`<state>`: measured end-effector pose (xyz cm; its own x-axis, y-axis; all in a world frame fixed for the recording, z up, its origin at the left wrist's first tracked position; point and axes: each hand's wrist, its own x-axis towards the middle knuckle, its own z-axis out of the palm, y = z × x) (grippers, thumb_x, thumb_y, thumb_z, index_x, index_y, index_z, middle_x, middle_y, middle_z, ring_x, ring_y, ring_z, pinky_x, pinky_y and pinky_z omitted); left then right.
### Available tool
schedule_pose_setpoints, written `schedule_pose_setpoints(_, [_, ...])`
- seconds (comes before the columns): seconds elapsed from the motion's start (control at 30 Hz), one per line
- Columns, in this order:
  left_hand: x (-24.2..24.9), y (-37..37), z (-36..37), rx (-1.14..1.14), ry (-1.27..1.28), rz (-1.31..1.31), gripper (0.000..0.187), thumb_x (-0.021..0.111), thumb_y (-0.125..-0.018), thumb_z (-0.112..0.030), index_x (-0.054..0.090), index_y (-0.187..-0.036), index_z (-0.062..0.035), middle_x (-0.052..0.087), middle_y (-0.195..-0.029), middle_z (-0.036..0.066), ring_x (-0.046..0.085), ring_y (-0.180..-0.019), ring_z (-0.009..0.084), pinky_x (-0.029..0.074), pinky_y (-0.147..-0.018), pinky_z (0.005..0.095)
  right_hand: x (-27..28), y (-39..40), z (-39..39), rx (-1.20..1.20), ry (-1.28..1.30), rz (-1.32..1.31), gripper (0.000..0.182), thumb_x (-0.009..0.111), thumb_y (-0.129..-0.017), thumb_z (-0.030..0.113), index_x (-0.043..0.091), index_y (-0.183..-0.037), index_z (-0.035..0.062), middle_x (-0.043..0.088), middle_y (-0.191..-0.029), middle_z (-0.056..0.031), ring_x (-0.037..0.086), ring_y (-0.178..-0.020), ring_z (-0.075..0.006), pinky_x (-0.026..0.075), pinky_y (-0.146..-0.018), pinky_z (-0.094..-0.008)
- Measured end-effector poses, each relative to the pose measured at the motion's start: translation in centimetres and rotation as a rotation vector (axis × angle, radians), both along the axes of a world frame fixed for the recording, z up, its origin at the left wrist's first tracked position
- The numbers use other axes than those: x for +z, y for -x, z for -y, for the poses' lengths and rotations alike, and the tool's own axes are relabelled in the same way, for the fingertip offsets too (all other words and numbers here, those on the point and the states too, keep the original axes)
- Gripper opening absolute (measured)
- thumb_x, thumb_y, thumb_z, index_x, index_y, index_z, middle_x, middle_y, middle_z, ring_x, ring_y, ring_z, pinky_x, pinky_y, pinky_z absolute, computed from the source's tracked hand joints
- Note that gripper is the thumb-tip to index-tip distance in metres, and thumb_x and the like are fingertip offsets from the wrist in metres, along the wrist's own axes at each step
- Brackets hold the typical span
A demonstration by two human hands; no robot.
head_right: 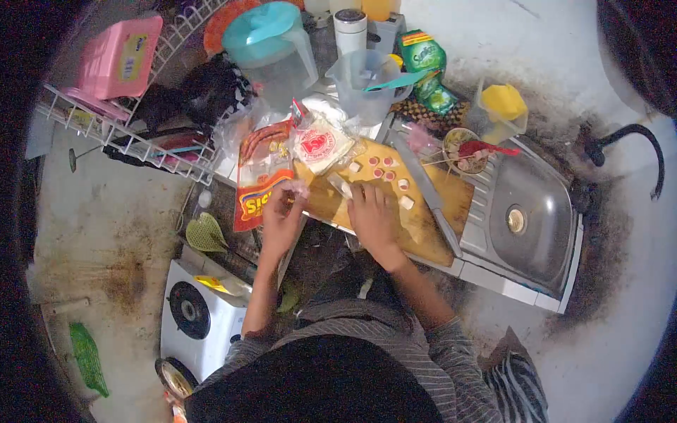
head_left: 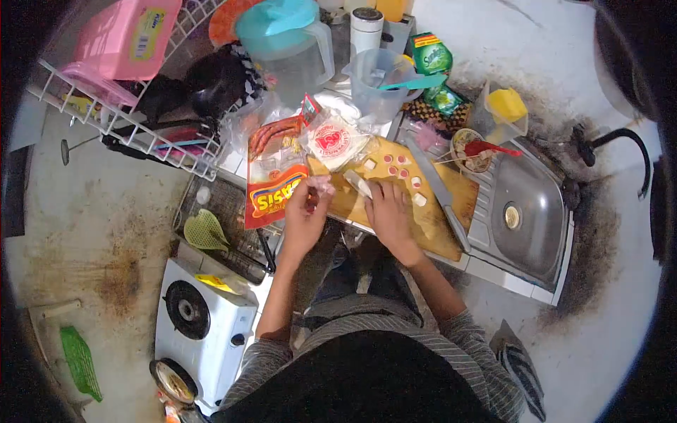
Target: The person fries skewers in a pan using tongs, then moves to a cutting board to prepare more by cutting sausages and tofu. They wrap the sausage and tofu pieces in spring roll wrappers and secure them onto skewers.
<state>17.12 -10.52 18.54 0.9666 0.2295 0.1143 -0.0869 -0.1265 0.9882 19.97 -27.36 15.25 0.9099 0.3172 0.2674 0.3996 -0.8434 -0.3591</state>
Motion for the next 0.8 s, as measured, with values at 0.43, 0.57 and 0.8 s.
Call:
schedule_pose_setpoints(0.43, [-2.5, -0.8, 4.3, 0.088, 0.302, -0.151, 0.025, 0.058, -0.084, -0.017, 0.051, -0.103, -0.0018, 0.055, -0.085, 0.0, 0.05, -0.077, 0.0059, 0.041, -0.066, 0.0204, -0.1, -2.5, 4.7, 0.081, -1.027, -0.941, 0.027, 0.053, -0.087, 0.017, 0.055, -0.106, -0.0018, 0.058, -0.092, -0.0014, 0.052, -0.081, -0.0084, 0.042, -0.073, -0.0223])
schedule_pose_setpoints(0.57, [-1.1, -0.6, 5.9, -0.165, 0.326, -0.345, 0.027, 0.052, -0.088, -0.025, 0.054, -0.105, -0.0038, 0.057, -0.088, 0.0, 0.053, -0.079, 0.0071, 0.043, -0.07, 0.0221, 1.9, -1.6, 5.2, 0.124, -1.065, -0.887, 0.026, 0.052, -0.088, 0.016, 0.054, -0.107, -0.0015, 0.059, -0.094, -0.0034, 0.052, -0.083, -0.0092, 0.043, -0.074, -0.0226])
schedule_pose_setpoints(0.8, [-1.5, -1.6, 7.7, -0.136, 0.687, -0.311, 0.023, 0.049, -0.09, -0.02, 0.055, -0.102, -0.0021, 0.058, -0.086, 0.001, 0.055, -0.08, 0.0089, 0.046, -0.075, 0.0239, 4.5, -1.1, 6.9, 0.191, -0.894, -0.72, 0.023, 0.052, -0.087, 0.012, 0.054, -0.108, 0.0022, 0.059, -0.098, -0.0054, 0.053, -0.088, -0.0106, 0.042, -0.077, -0.0237])
